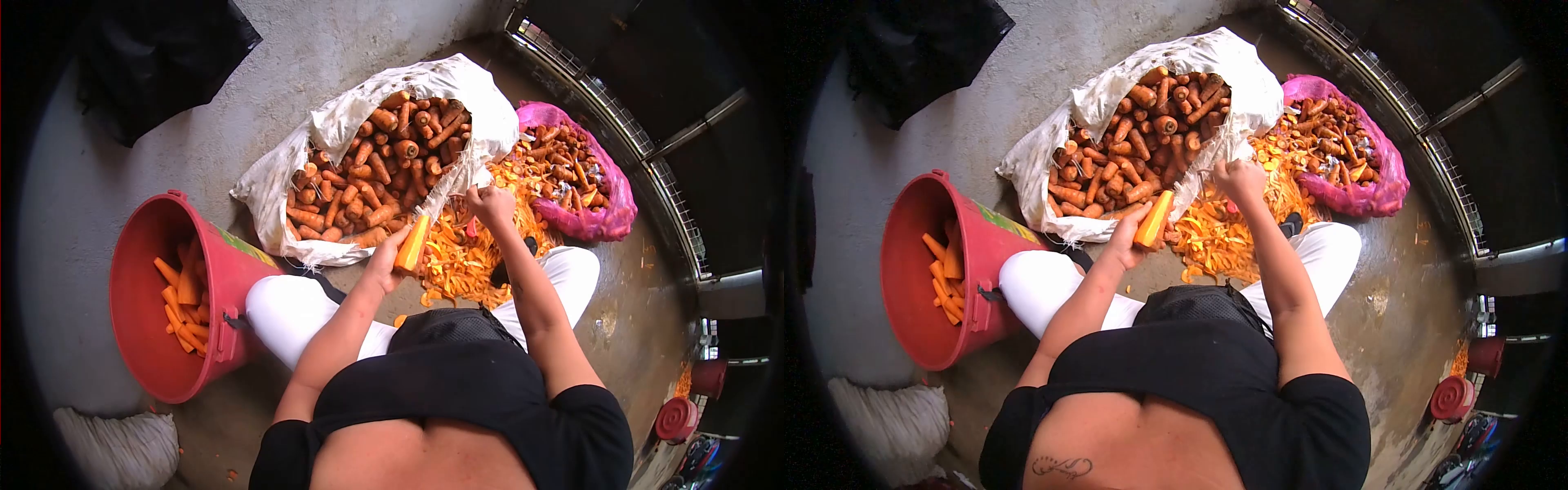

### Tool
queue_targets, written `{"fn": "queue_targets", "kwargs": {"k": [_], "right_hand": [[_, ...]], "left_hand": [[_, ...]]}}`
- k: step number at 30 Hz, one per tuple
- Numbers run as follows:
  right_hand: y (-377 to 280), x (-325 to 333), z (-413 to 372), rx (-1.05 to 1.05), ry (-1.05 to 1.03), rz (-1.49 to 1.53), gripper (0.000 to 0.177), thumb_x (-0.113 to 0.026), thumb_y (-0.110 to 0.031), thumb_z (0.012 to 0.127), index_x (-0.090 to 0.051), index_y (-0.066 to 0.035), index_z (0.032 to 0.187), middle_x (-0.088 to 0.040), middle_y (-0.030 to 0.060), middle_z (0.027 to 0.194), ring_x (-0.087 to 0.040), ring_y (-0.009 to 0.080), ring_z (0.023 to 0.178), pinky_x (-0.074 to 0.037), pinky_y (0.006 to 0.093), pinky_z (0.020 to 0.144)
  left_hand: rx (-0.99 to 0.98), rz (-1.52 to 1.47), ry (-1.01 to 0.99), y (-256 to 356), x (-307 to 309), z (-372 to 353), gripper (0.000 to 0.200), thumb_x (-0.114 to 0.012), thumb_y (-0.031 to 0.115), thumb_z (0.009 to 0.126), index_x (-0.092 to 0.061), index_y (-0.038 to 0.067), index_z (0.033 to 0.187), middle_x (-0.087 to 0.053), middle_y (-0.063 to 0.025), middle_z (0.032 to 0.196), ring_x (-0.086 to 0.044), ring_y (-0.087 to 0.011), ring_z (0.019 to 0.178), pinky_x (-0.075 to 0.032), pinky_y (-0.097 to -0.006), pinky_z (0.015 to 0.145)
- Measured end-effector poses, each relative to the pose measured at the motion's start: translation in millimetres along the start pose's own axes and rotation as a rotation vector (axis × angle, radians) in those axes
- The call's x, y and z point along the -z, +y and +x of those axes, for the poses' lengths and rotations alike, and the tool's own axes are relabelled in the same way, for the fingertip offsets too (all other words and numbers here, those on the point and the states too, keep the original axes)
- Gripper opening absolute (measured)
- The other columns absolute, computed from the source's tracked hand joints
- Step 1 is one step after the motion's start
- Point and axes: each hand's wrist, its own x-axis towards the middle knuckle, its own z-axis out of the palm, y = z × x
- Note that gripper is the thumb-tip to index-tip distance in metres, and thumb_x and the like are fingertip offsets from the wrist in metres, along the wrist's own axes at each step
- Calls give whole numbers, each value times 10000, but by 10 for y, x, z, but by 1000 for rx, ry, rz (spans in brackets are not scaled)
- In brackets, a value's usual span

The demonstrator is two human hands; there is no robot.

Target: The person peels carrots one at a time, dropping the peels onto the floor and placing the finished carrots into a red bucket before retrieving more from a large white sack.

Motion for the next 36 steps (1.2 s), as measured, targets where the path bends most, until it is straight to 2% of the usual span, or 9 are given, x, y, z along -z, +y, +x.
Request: {"fn": "queue_targets", "kwargs": {"k": [1,4,7,8,13,18,21,29,36], "right_hand": [[-37,52,-36,-44,-31,71,507,-487,-369,871,-631,-79,481,-509,49,396,-496,170,360,-468,308,569],[-310,343,-212,-82,-254,307,437,-491,-335,864,-691,-110,548,-590,55,472,-555,198,415,-486,325,697],[-523,398,-411,410,64,282,334,-594,-257,814,-668,-133,513,-534,32,452,-486,172,436,-415,313,577],[-589,418,-456,458,84,300,316,-615,-241,794,-654,-135,499,-513,27,448,-490,177,456,-409,321,573],[-811,500,-496,621,129,283,333,-657,-202,744,-565,-126,433,-481,12,439,-486,185,467,-380,342,543],[-854,470,-500,658,146,289,314,-656,-183,713,-547,-128,424,-479,-5,427,-487,176,474,-378,337,534],[-888,475,-505,683,176,267,316,-661,-163,707,-531,-128,421,-490,-10,436,-483,171,468,-370,334,523],[-865,466,-482,737,140,343,342,-662,-121,727,-505,-129,423,-470,-8,427,-458,178,433,-336,336,487],[-632,139,-291,492,27,340,373,-576,-205,817,-574,-165,446,-461,-14,406,-454,109,447,-438,290,593]], "left_hand": [[-7,-24,10,3,-6,19,425,-383,385,978,-522,45,1191,-596,-75,845,-590,-143,662,-490,-264,553],[19,-83,22,-51,82,139,406,-376,376,978,-542,52,1159,-595,-68,853,-586,-152,659,-481,-278,550],[52,-202,-18,-46,117,166,378,-381,351,974,-558,63,1143,-609,-54,868,-579,-151,642,-473,-272,533],[55,-151,128,-74,59,146,316,-401,310,962,-577,80,1090,-627,-36,863,-592,-137,647,-496,-260,536],[54,-96,201,-23,-37,48,275,-412,298,948,-581,111,1059,-632,-28,863,-609,-131,681,-525,-271,567],[49,-70,207,0,-33,6,283,-399,309,947,-576,119,1059,-623,-30,890,-618,-146,711,-531,-305,574],[37,-95,184,23,-14,-14,203,-417,233,928,-578,113,951,-600,-7,744,-520,-64,481,-463,-193,438],[15,-67,190,60,-190,-111,252,-395,247,942,-568,90,1038,-625,-44,854,-602,-129,618,-510,-272,506],[-22,62,8,-43,-15,-82,361,-371,303,958,-545,72,1174,-612,-30,826,-605,-130,634,-524,-286,504]]}}
